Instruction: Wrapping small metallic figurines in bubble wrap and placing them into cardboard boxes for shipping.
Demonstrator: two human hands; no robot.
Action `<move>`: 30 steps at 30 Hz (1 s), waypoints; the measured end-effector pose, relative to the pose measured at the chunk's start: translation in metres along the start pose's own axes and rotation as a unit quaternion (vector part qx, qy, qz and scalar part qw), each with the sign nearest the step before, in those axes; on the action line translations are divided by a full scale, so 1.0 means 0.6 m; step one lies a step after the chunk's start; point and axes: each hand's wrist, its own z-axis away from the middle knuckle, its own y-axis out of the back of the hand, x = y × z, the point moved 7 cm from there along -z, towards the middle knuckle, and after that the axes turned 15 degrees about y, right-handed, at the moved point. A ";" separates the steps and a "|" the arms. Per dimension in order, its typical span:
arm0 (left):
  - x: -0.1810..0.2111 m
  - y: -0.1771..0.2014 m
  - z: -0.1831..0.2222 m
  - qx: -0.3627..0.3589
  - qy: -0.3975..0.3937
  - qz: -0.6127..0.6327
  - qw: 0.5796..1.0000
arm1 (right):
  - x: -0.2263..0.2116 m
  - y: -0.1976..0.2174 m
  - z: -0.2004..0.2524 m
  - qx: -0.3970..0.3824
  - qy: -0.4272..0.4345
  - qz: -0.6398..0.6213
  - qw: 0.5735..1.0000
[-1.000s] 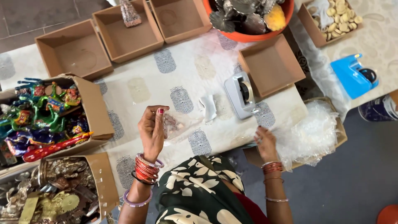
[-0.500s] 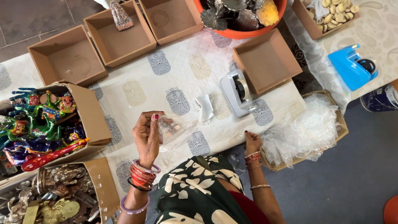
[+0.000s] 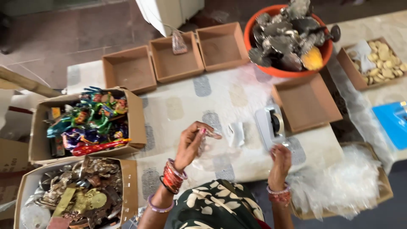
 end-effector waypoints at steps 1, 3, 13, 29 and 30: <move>0.023 -0.002 0.006 0.005 -0.007 -0.002 1.000 | -0.058 -0.080 -0.034 -0.006 0.003 -0.006 1.000; 0.076 -0.032 0.022 -0.079 -0.076 0.048 0.993 | -0.212 -0.272 -0.020 -0.308 0.030 -0.030 0.951; 0.127 0.004 0.055 -0.101 -0.072 0.090 0.988 | -0.180 -0.417 -0.006 -0.435 -0.199 -0.151 0.865; 0.091 0.002 0.013 0.026 -0.002 0.026 0.999 | -0.381 -0.459 -0.038 -0.536 0.023 -0.117 0.836; 0.091 0.008 0.011 0.037 -0.015 0.019 0.999 | -0.396 -0.461 -0.029 -0.579 0.049 -0.124 0.804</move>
